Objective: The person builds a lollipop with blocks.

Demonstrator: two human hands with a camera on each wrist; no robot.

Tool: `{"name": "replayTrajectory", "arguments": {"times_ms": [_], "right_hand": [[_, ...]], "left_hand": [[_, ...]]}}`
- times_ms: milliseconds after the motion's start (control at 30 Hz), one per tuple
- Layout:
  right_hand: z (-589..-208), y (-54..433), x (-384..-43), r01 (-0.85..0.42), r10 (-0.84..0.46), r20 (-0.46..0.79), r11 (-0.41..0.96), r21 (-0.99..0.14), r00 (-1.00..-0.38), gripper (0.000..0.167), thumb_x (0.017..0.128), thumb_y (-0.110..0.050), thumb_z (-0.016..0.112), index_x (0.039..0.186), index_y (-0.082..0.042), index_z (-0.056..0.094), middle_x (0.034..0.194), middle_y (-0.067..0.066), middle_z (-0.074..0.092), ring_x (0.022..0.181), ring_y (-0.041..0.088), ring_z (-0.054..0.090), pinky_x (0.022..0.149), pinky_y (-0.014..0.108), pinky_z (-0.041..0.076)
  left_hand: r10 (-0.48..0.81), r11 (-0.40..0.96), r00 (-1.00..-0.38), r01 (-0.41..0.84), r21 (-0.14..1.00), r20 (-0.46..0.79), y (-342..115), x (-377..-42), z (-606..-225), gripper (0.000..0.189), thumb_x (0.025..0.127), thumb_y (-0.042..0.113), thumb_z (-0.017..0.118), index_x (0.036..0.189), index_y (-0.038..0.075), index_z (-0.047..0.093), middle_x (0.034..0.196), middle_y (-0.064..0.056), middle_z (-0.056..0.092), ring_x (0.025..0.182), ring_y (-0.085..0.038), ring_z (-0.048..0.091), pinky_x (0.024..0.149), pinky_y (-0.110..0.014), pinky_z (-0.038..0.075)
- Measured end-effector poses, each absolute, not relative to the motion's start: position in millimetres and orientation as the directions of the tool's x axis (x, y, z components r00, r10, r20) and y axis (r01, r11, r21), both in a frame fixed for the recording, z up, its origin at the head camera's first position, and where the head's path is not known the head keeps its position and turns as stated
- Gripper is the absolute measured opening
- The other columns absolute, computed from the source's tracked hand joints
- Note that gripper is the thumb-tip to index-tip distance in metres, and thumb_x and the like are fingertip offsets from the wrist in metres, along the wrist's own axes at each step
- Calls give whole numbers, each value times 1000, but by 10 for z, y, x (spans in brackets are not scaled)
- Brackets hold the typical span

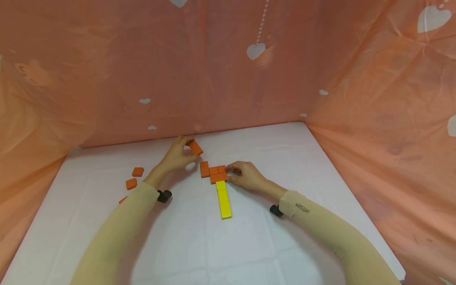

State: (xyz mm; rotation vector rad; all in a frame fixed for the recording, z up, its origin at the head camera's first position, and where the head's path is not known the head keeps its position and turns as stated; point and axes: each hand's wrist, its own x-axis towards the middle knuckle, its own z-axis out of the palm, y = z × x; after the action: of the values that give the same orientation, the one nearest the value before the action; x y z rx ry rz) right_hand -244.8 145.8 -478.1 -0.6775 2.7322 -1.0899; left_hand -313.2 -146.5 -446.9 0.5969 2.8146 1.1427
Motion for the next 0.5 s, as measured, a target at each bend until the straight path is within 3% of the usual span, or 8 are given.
{"name": "replayTrajectory", "arguments": {"times_ms": [267, 500], "right_hand": [[-4773, 1581, -2451, -343, -411, 80, 621, -704, -908, 38, 96, -14, 75, 132, -2, 69, 126, 12, 71, 109, 26, 68, 97, 38, 57], [-4780, 1705, -2477, -344, -373, 119, 626, -700, -920, 36, 95, -13, 75, 129, -1, 71, 122, 14, 72, 105, 28, 69, 94, 42, 58]], "left_hand": [[494, 613, -866, 411, 675, 78, -1084, -3156, -4469, 70, 87, 13, 78, 148, -4, 49, 144, -19, 48, 131, -37, 47, 115, -54, 39], [581, 607, -813, 460, 648, 33, -789, -3214, -4474, 73, 87, 20, 83, 148, -3, 51, 141, -15, 51, 130, -33, 50, 115, -49, 42]]}}
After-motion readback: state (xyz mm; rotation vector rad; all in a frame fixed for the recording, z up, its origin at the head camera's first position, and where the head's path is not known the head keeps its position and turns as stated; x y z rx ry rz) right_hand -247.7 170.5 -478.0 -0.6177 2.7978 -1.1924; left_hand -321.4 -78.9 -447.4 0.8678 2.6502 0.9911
